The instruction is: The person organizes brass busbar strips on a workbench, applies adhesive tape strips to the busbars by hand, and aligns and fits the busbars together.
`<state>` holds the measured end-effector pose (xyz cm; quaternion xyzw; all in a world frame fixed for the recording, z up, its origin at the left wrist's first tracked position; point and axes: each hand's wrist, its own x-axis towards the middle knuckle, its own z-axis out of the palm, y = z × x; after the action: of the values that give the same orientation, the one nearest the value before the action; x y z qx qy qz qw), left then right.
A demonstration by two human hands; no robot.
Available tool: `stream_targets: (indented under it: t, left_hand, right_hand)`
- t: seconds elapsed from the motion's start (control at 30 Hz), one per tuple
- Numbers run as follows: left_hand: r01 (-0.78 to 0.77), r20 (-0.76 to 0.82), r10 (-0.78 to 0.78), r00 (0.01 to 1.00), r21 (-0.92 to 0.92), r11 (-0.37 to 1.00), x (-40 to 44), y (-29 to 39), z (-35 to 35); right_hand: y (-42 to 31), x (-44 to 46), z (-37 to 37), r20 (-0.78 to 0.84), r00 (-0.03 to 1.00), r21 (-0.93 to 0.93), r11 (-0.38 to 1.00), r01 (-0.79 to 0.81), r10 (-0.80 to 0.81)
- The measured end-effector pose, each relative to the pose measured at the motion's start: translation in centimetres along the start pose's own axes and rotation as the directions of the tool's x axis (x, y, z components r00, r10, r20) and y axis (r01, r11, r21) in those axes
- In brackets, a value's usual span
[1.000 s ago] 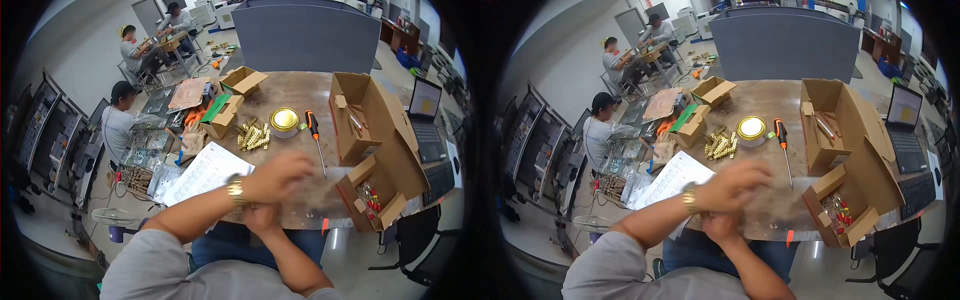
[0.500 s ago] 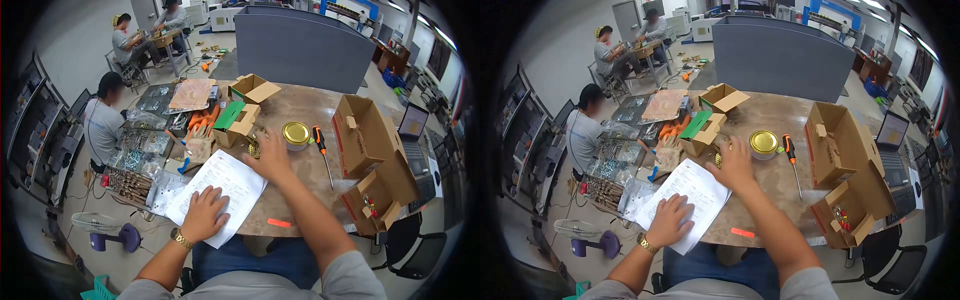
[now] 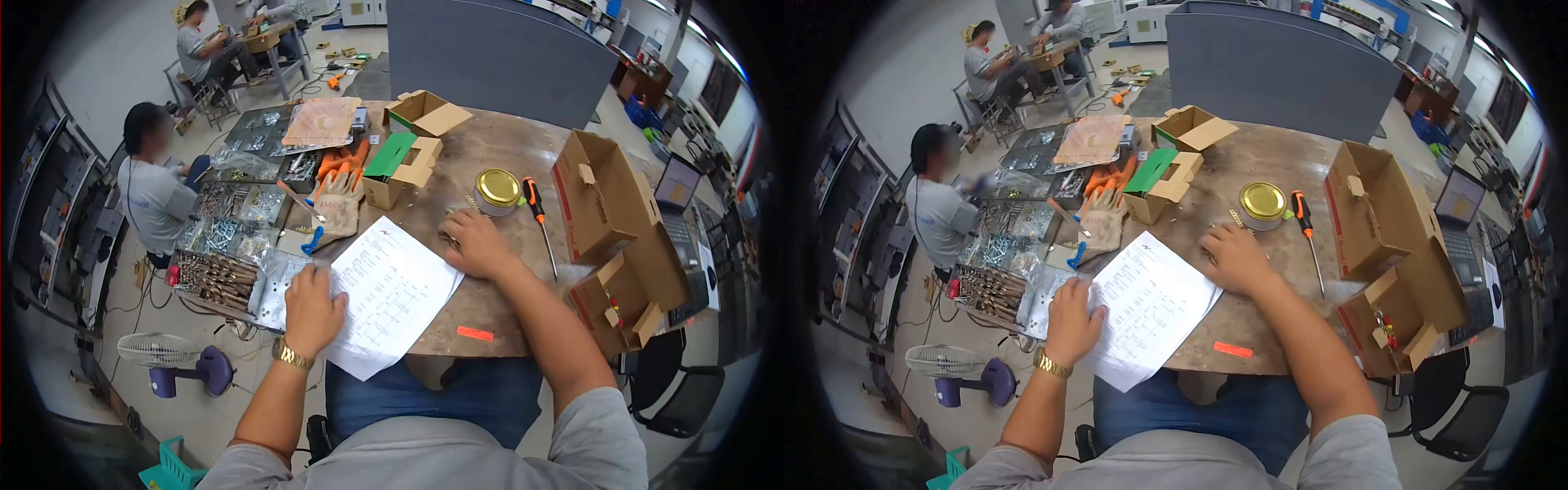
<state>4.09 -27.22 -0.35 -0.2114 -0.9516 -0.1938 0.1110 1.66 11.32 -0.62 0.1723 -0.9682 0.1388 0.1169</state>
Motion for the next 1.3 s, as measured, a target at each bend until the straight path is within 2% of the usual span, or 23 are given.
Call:
stream_targets:
  t: [0.1, 0.13, 0.17, 0.23, 0.27, 0.37, 0.4, 0.57, 0.7, 0.77, 0.83, 0.87, 0.97, 1.07, 1.17, 1.27, 1.3]
  left_hand:
    - [0.076, 0.108, -0.075, 0.991, -0.011, 0.997, 1.8, 0.5, -0.8]
    - [0.038, 0.012, -0.038, 0.999, -0.026, 0.999, 2.1, 0.2, -0.2]
    - [0.105, 0.077, -0.099, 0.992, -0.073, 0.992, 2.4, 0.1, 0.0]
    - [0.241, 0.21, -0.207, 0.955, -0.151, 0.959, 3.5, 0.1, -0.1]
    - [0.167, 0.142, -0.144, 0.979, -0.164, 0.972, 3.5, 0.3, -0.2]
    - [0.26, 0.091, -0.244, 0.966, -0.296, 0.919, 3.4, -0.8, -0.5]
    - [0.262, 0.038, -0.265, 0.963, -0.341, 0.903, 3.4, -0.7, -1.3]
    - [0.373, 0.063, -0.381, 0.923, -0.395, 0.84, 4.5, -4.7, -1.0]
    - [0.369, 0.049, -0.372, 0.927, -0.3, 0.88, 4.1, -6.8, 0.0]
    - [0.363, -0.004, -0.378, 0.926, -0.269, 0.892, 4.3, -6.1, -0.8]
    - [0.392, -0.074, -0.425, 0.902, -0.271, 0.879, 2.6, -2.3, -3.4]
    - [0.263, -0.164, -0.31, 0.936, -0.258, 0.93, 1.8, -3.1, -3.1]
    - [0.043, -0.262, -0.196, 0.945, -0.496, 0.867, -2.2, -1.0, -3.8]
    - [0.049, -0.094, -0.119, 0.988, -0.543, 0.839, -9.6, 0.6, -5.1]
    - [0.062, 0.042, -0.047, 0.998, -0.573, 0.817, -17.0, -0.3, -4.2]
    - [0.239, 0.07, -0.275, 0.959, -0.724, 0.647, -23.2, -2.9, -1.0]
    - [0.317, 0.147, -0.333, 0.931, -0.779, 0.541, -23.4, -2.7, -1.2]
  right_hand:
    - [0.6, -5.6, -2.2, -0.058, 0.995, -0.015, 0.997, 0.082, -0.082]
    - [0.7, -7.4, -3.2, -0.067, 0.993, -0.03, 0.995, 0.099, -0.101]
    - [0.7, -9.2, -4.2, -0.077, 0.99, -0.046, 0.993, 0.113, -0.116]
    - [0.3, -12.4, -6.0, -0.243, 0.968, 0.01, 0.998, -0.068, 0.068]
    - [0.0, -14.0, -6.7, -0.319, 0.935, 0.048, 0.988, -0.147, 0.155]
    - [-1.1, -18.6, -8.1, -0.32, 0.817, 0.325, 0.865, -0.382, 0.48]
    - [-1.6, -19.6, -8.2, -0.337, 0.809, 0.307, 0.869, -0.388, 0.481]
    - [-3.6, -20.6, -7.8, -0.378, 0.818, 0.191, 0.901, -0.389, 0.433]
    - [-5.0, -16.1, -7.2, -0.331, 0.855, 0.169, 0.916, -0.363, 0.399]
    - [-5.1, -12.6, -6.4, -0.274, 0.887, 0.121, 0.929, -0.351, 0.371]
    - [-4.3, -8.4, -4.8, -0.24, 0.917, 0.076, 0.947, -0.311, 0.32]
    - [-3.8, -6.7, -3.4, -0.219, 0.927, 0.062, 0.952, -0.299, 0.305]
    - [-1.6, -1.4, 0.8, -0.245, 0.928, -0.14, 0.936, -0.322, 0.282]
    - [-0.3, 1.4, 1.0, 0.023, 0.899, -0.203, 0.882, -0.425, 0.438]
    - [-0.7, 0.7, -0.2, 0.114, 0.88, -0.151, 0.883, -0.444, 0.462]
    - [-2.7, -4.6, -1.1, 0.103, 0.923, -0.16, 0.922, -0.352, 0.37]
    - [-3.2, -6.5, -1.3, 0.063, 0.948, -0.152, 0.942, -0.301, 0.313]
